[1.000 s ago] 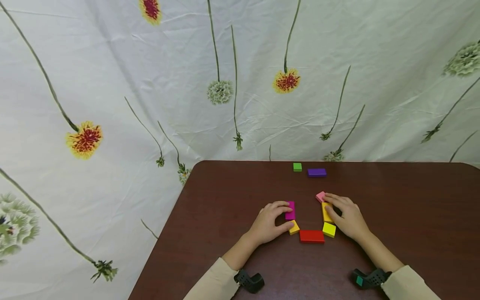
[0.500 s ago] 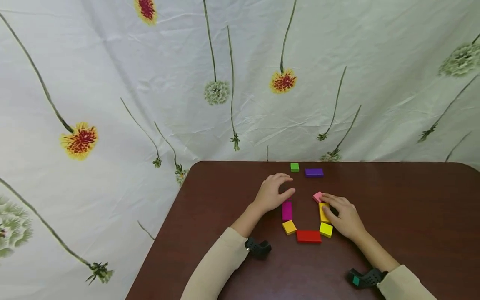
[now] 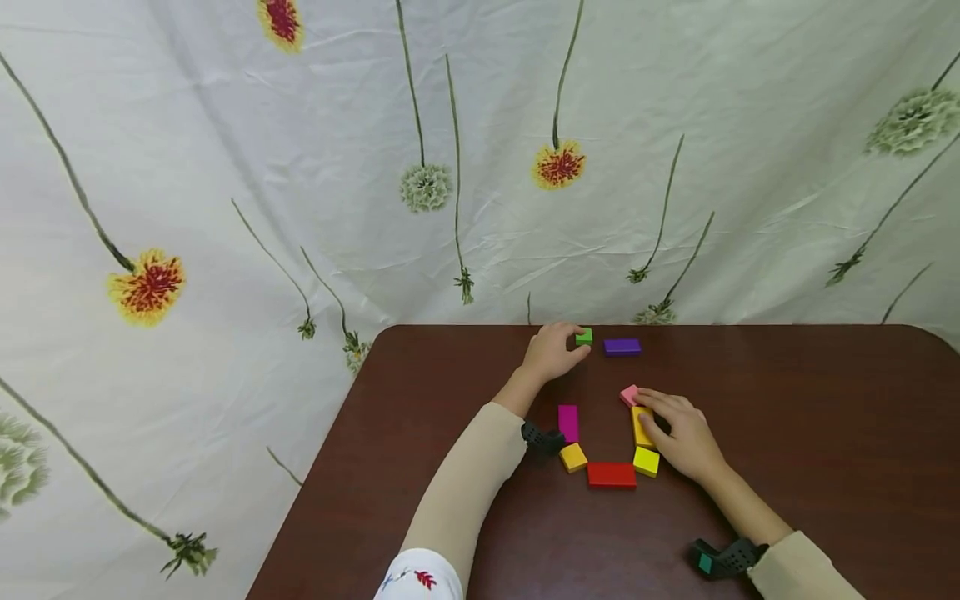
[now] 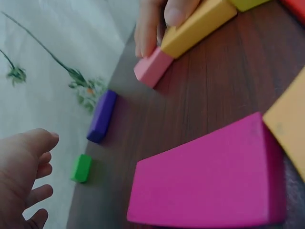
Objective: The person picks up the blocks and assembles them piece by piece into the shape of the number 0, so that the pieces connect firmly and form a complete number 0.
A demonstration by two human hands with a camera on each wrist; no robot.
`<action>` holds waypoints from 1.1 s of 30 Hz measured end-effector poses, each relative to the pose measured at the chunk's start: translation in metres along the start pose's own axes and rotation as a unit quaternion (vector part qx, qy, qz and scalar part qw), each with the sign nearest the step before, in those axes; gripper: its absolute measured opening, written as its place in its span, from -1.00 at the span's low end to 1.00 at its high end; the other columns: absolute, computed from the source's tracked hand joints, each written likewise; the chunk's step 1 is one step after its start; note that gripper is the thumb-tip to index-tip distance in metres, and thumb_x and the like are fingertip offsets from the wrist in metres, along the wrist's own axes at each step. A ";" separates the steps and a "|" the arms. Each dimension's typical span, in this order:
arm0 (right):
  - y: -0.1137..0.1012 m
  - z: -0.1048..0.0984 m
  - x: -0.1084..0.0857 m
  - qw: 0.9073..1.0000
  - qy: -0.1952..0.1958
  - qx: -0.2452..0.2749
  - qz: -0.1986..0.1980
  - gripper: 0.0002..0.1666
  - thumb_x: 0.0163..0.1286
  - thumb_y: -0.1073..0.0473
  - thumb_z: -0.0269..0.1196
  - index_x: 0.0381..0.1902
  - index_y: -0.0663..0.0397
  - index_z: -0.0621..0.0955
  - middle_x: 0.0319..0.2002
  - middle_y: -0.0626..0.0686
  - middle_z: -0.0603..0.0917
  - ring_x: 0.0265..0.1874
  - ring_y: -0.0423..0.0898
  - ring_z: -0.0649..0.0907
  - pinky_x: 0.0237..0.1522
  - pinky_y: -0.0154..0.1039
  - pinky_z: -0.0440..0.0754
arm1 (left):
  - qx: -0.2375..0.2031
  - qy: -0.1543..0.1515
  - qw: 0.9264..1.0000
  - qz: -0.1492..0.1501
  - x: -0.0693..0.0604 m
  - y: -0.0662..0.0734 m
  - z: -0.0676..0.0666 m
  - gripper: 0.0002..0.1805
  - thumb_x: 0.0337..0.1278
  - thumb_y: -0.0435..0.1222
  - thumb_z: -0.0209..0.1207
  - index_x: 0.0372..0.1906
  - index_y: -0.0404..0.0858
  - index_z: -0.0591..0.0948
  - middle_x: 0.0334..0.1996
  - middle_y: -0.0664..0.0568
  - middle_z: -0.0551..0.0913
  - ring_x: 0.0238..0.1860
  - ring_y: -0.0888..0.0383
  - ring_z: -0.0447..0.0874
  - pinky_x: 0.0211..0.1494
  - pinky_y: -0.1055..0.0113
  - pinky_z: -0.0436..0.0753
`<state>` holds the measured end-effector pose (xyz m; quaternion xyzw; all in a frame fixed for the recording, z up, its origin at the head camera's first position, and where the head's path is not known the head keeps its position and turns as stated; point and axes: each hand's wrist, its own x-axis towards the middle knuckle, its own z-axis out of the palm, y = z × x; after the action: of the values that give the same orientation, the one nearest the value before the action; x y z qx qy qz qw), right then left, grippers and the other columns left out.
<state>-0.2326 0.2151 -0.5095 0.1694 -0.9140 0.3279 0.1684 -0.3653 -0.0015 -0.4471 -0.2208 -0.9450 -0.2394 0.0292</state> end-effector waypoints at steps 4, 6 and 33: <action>0.001 0.000 -0.001 1.000 0.002 -0.004 -0.001 -0.57 0.41 0.14 0.21 0.17 0.19 0.60 0.20 0.19 0.57 0.14 0.24 0.47 0.04 0.33 0.29 | 0.028 -0.016 0.999 -0.023 0.011 -0.001 0.007 -0.54 0.33 -0.05 0.13 0.27 -0.08 0.55 0.29 0.04 0.48 0.32 -0.02 0.37 0.25 -0.04 0.37; 0.001 0.000 -0.001 1.000 0.003 -0.004 -0.001 -0.57 0.41 0.14 0.21 0.17 0.19 0.60 0.20 0.19 0.57 0.13 0.24 0.47 0.04 0.32 0.29 | 0.046 -0.021 0.998 -0.029 0.017 0.000 0.011 -0.53 0.34 -0.04 0.12 0.29 -0.07 0.53 0.28 0.05 0.49 0.30 -0.02 0.38 0.23 -0.02 0.39; 0.000 0.000 0.000 1.000 0.010 -0.012 -0.006 -0.58 0.39 0.17 0.22 0.17 0.17 0.61 0.18 0.16 0.58 0.11 0.19 0.50 0.00 0.26 0.33 | 0.082 -0.019 0.996 0.000 0.024 -0.014 0.016 -0.65 0.18 -0.17 0.29 0.08 -0.08 0.70 0.01 0.13 0.68 0.08 0.08 0.53 0.08 0.22 0.47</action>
<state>-0.2327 0.2149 -0.5092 0.1701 -0.9149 0.3179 0.1815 -0.3924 0.0048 -0.4630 -0.2220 -0.9619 -0.1570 0.0288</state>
